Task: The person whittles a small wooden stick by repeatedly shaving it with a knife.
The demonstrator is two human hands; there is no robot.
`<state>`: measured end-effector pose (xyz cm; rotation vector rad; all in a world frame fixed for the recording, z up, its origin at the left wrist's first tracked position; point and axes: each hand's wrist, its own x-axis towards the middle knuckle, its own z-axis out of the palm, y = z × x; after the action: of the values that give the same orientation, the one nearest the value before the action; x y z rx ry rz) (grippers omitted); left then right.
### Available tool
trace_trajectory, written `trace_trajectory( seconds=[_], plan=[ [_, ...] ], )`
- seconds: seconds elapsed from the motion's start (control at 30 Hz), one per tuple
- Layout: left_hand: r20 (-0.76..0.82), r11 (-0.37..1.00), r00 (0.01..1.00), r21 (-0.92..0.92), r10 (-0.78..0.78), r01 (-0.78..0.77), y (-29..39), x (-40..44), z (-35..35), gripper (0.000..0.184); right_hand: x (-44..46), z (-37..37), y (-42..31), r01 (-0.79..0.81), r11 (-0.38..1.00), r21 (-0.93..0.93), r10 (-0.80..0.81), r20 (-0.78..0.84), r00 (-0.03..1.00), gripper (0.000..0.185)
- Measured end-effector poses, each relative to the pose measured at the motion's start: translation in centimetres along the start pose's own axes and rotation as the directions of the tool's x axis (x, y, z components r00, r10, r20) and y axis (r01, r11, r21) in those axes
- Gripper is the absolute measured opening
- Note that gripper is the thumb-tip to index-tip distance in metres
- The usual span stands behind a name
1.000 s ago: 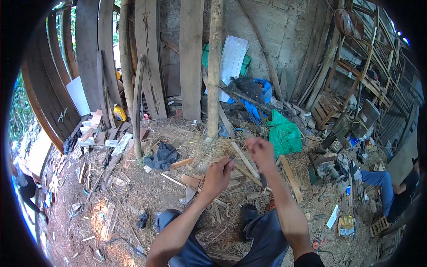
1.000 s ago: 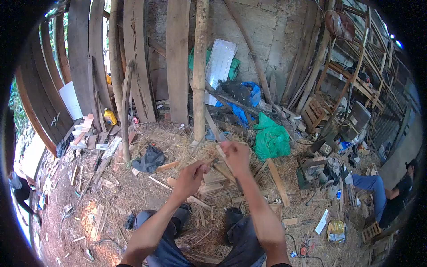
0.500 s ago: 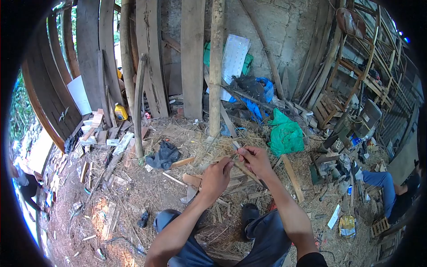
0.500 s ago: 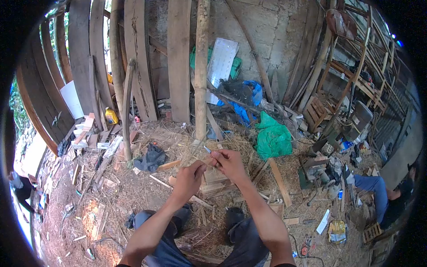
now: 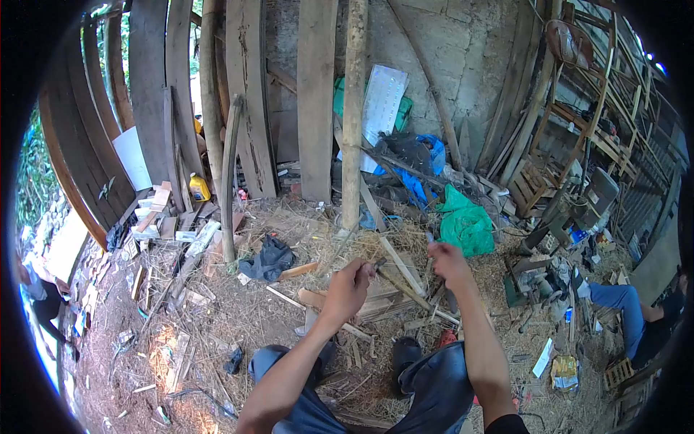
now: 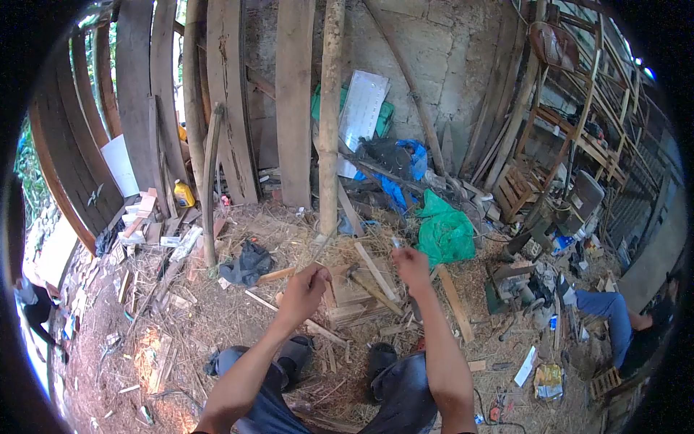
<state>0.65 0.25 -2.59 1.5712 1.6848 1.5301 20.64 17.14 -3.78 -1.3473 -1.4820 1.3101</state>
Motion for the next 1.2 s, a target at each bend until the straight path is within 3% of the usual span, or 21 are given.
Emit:
trace_trajectory(
  seconds=[0.03, 0.1, 0.17, 0.2, 0.23, 0.3, 0.33, 0.4, 0.47, 0.53, 0.63, 0.7, 0.83, 0.9, 0.93, 1.0, 1.1, 1.2],
  plan=[
    [0.069, 0.996, 0.995, -0.044, -0.073, 0.076, 0.0, 0.2, -0.1, 0.014, -0.2, 0.5, 1.0, -0.002, 1.000, 0.000, 0.002, -0.001, 1.000, 0.017],
    [0.064, 0.981, 0.990, -0.145, -0.123, 0.131, -0.1, 0.2, 0.5, 0.015, -0.4, 2.3, 2.3, 0.321, 0.915, -0.245, -0.273, 0.212, 0.938, 0.020],
    [0.061, 0.954, 0.982, -0.236, -0.178, 0.187, 0.1, 0.0, 0.5, 0.016, -1.8, 3.6, 1.0, 0.369, 0.873, -0.320, -0.313, 0.214, 0.926, 0.022],
    [0.131, 0.905, 0.964, -0.335, -0.233, 0.264, 0.7, 0.0, 0.2, 0.015, -2.5, 4.1, 0.3, 0.415, 0.819, -0.397, -0.356, 0.216, 0.909, 0.025],
    [0.205, 0.839, 0.939, -0.426, -0.277, 0.340, 1.1, 0.1, -0.1, 0.013, -2.3, 4.5, 0.7, 0.417, 0.821, -0.391, -0.356, 0.220, 0.908, 0.025],
    [0.204, 0.823, 0.931, -0.436, -0.302, 0.363, 1.2, 0.5, -0.3, 0.012, -2.1, 5.3, 1.1, 0.603, 0.729, -0.324, -0.542, 0.264, 0.798, 0.029],
    [0.208, 0.807, 0.922, -0.447, -0.326, 0.386, 1.2, 0.5, -0.4, 0.011, -2.0, 5.2, 1.3, 0.604, 0.729, -0.322, -0.541, 0.270, 0.796, 0.029],
    [0.216, 0.764, 0.926, -0.524, -0.310, 0.377, -0.2, 0.8, -0.4, 0.011, -3.2, 5.1, -0.6, 0.456, 0.843, -0.285, -0.357, 0.338, 0.871, 0.028],
    [0.218, 0.717, 0.930, -0.594, -0.294, 0.366, -1.2, 1.0, -0.7, 0.011, -4.9, 4.9, -2.5, 0.486, 0.813, -0.321, -0.386, 0.327, 0.862, 0.025],
    [0.181, 0.782, 0.950, -0.539, -0.255, 0.313, -1.6, 1.2, -0.9, 0.016, -5.2, 5.0, -2.7, 0.510, 0.782, -0.358, -0.415, 0.312, 0.855, 0.022],
    [0.128, 0.815, 0.959, -0.506, -0.253, 0.283, -1.5, 1.3, -0.8, 0.018, -4.3, 4.7, -1.8, 0.501, 0.752, -0.429, -0.334, 0.406, 0.850, 0.021],
    [0.149, 0.829, 0.959, -0.481, -0.242, 0.285, -0.9, 1.4, -1.0, 0.017, -4.0, 4.6, -1.1, 0.646, 0.579, -0.497, -0.500, 0.409, 0.763, 0.020],
    [0.241, 0.844, 0.945, -0.437, -0.222, 0.310, -0.7, 2.1, -1.0, 0.019, -3.6, 4.8, -0.3, 0.703, 0.530, -0.474, -0.637, 0.325, 0.699, 0.017],
    [0.229, 0.829, 0.954, -0.481, -0.195, 0.285, -1.3, 2.5, -0.6, 0.019, -3.6, 4.9, -0.4, 0.633, 0.692, -0.348, -0.558, 0.299, 0.774, 0.019],
    [0.213, 0.813, 0.962, -0.521, -0.170, 0.259, -1.6, 2.8, -0.4, 0.019, -3.6, 4.8, -0.5, 0.634, 0.690, -0.349, -0.560, 0.298, 0.773, 0.019],
    [0.182, 0.818, 0.969, -0.523, -0.167, 0.240, -2.0, 3.1, -0.4, 0.017, -4.7, 4.7, -2.0, 0.451, 0.869, -0.204, -0.380, 0.312, 0.871, 0.021],
    [0.107, 0.867, 0.982, -0.461, -0.158, 0.190, -2.5, 3.2, -0.5, 0.012, -4.8, 4.5, -2.6, 0.440, 0.833, -0.337, -0.368, 0.256, 0.894, 0.023],
    [0.013, 0.931, 0.990, -0.338, -0.144, 0.140, -3.0, 3.3, -0.2, 0.010, -4.6, 4.7, -2.0, 0.517, 0.789, -0.332, -0.410, 0.341, 0.846, 0.024]
  ],
)
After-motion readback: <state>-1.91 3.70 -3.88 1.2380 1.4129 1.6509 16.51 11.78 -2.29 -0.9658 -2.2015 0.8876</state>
